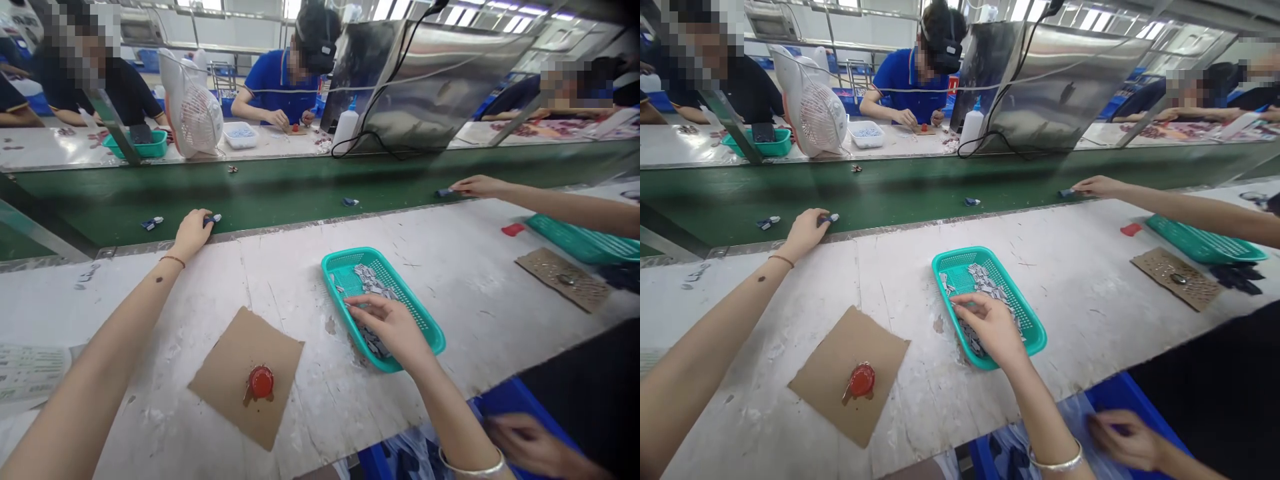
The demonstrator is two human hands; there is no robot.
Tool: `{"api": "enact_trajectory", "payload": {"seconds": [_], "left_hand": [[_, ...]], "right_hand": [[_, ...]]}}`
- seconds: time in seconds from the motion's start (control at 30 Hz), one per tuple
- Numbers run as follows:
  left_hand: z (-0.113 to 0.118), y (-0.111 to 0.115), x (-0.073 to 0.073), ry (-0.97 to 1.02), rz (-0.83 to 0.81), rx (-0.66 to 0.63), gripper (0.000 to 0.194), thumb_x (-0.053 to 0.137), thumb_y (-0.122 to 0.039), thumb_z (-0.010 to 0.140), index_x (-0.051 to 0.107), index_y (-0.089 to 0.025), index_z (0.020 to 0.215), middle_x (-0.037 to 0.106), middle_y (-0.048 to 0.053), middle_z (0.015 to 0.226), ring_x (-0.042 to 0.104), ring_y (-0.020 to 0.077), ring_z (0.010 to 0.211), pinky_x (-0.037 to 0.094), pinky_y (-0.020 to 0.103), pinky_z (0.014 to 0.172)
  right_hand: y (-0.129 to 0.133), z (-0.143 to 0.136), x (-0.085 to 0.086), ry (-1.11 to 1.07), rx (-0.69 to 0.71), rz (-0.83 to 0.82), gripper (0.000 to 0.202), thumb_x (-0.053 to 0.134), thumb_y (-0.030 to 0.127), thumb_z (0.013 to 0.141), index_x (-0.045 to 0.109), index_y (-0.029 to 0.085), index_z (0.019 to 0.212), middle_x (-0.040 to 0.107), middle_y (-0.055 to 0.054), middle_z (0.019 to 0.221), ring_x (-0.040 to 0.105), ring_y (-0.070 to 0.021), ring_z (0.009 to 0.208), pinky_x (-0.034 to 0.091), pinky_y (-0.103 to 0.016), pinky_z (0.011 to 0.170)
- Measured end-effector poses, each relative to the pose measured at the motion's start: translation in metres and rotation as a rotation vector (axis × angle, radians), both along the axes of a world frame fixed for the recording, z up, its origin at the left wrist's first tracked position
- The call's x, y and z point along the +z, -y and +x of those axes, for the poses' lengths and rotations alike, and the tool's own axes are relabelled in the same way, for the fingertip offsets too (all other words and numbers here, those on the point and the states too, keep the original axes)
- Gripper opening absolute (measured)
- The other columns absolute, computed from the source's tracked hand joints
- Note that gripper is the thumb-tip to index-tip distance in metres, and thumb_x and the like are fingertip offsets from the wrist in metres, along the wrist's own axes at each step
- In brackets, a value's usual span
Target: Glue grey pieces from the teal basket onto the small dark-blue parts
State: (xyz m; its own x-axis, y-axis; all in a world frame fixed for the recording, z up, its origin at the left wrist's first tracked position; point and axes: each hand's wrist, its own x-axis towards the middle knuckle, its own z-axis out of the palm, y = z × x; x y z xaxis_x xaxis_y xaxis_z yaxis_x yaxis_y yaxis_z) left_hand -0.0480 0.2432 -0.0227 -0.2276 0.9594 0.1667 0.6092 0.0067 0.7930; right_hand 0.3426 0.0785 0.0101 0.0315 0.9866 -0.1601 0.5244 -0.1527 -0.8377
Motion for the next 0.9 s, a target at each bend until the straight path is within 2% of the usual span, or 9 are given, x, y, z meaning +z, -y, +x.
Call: {"api": "enact_trajectory", "payload": {"seconds": [0.07, 0.13, 0.23, 0.33, 0.4, 0.57, 0.7, 0.8, 0.9], "left_hand": [[0.003, 0.014, 0.005, 0.186, -0.004, 0.068, 0.023, 0.057, -0.016, 0.081, 0.065, -0.011, 0.103, 0.065, 0.015, 0.110, 0.065, 0.0284, 0.098, 0.048, 0.046, 0.094], [0.009, 0.032, 0.011, 0.391, -0.014, 0.114, 0.023, 0.053, -0.017, 0.086, 0.063, -0.010, 0.105, 0.067, 0.013, 0.100, 0.069, 0.0220, 0.084, 0.055, 0.041, 0.084], [0.020, 0.068, 0.018, 0.673, -0.045, 0.126, 0.016, 0.053, -0.017, 0.087, 0.065, -0.010, 0.096, 0.069, 0.011, 0.088, 0.069, 0.0167, 0.077, 0.058, 0.033, 0.078], [0.031, 0.112, 0.026, 0.876, -0.111, 0.099, 0.010, 0.059, -0.016, 0.086, 0.068, -0.011, 0.088, 0.072, 0.011, 0.094, 0.068, 0.0126, 0.075, 0.059, 0.025, 0.075], [0.037, 0.142, 0.031, 0.960, -0.164, 0.080, 0.010, 0.061, -0.013, 0.086, 0.069, -0.012, 0.090, 0.073, 0.011, 0.102, 0.068, 0.0103, 0.073, 0.059, 0.020, 0.071], [0.049, 0.210, 0.041, 1.212, -0.270, 0.017, 0.014, 0.064, -0.009, 0.085, 0.072, -0.012, 0.097, 0.072, 0.011, 0.115, 0.070, 0.0104, 0.076, 0.060, 0.017, 0.070], [0.054, 0.251, 0.037, 1.304, -0.266, 0.030, 0.014, 0.073, -0.015, 0.080, 0.074, -0.015, 0.095, 0.072, 0.005, 0.103, 0.071, 0.0128, 0.079, 0.060, 0.017, 0.070], [0.058, 0.275, 0.030, 1.309, -0.240, 0.044, 0.019, 0.080, -0.023, 0.075, 0.075, -0.018, 0.093, 0.071, 0.002, 0.094, 0.071, 0.0127, 0.076, 0.059, 0.017, 0.068], [0.063, 0.294, 0.022, 1.261, -0.218, 0.095, 0.023, 0.083, -0.029, 0.072, 0.075, -0.019, 0.091, 0.070, 0.002, 0.094, 0.070, 0.0130, 0.075, 0.059, 0.019, 0.069]], "right_hand": [[0.002, 0.002, 0.001, -0.006, -0.005, -0.020, 0.034, 0.069, 0.047, 0.072, 0.076, 0.017, 0.087, 0.077, -0.008, 0.081, 0.071, -0.0246, 0.069, 0.056, -0.036, 0.067], [0.004, 0.003, 0.003, -0.034, -0.011, -0.061, 0.033, 0.071, 0.046, 0.071, 0.076, 0.018, 0.087, 0.077, -0.008, 0.085, 0.072, -0.0263, 0.078, 0.057, -0.036, 0.073], [0.008, 0.003, 0.006, -0.072, -0.034, -0.098, 0.034, 0.074, 0.049, 0.068, 0.076, 0.018, 0.083, 0.078, -0.010, 0.093, 0.072, -0.0293, 0.090, 0.057, -0.037, 0.080], [0.011, 0.001, 0.008, -0.090, -0.072, -0.102, 0.035, 0.076, 0.052, 0.066, 0.075, 0.018, 0.076, 0.078, -0.012, 0.095, 0.072, -0.0307, 0.093, 0.058, -0.038, 0.084], [0.012, 0.000, 0.006, -0.094, -0.096, -0.104, 0.034, 0.079, 0.050, 0.063, 0.075, 0.018, 0.073, 0.078, -0.012, 0.095, 0.072, -0.0314, 0.094, 0.058, -0.038, 0.085], [0.009, 0.003, 0.000, -0.097, -0.119, -0.117, 0.033, 0.083, 0.040, 0.055, 0.078, 0.019, 0.081, 0.079, -0.009, 0.093, 0.072, -0.0328, 0.096, 0.059, -0.041, 0.086], [0.011, 0.003, -0.002, -0.057, -0.148, -0.061, 0.032, 0.082, 0.038, 0.058, 0.079, 0.021, 0.085, 0.079, -0.009, 0.094, 0.071, -0.0346, 0.101, 0.060, -0.044, 0.085], [0.024, -0.009, 0.005, 0.020, -0.143, 0.096, 0.027, 0.079, 0.039, 0.065, 0.079, 0.022, 0.086, 0.078, -0.009, 0.094, 0.070, -0.0343, 0.101, 0.060, -0.044, 0.082], [0.044, -0.038, 0.014, 0.051, 0.063, 0.252, 0.016, 0.073, 0.037, 0.075, 0.078, 0.024, 0.084, 0.076, -0.007, 0.093, 0.071, -0.0286, 0.097, 0.060, -0.040, 0.082]]}}
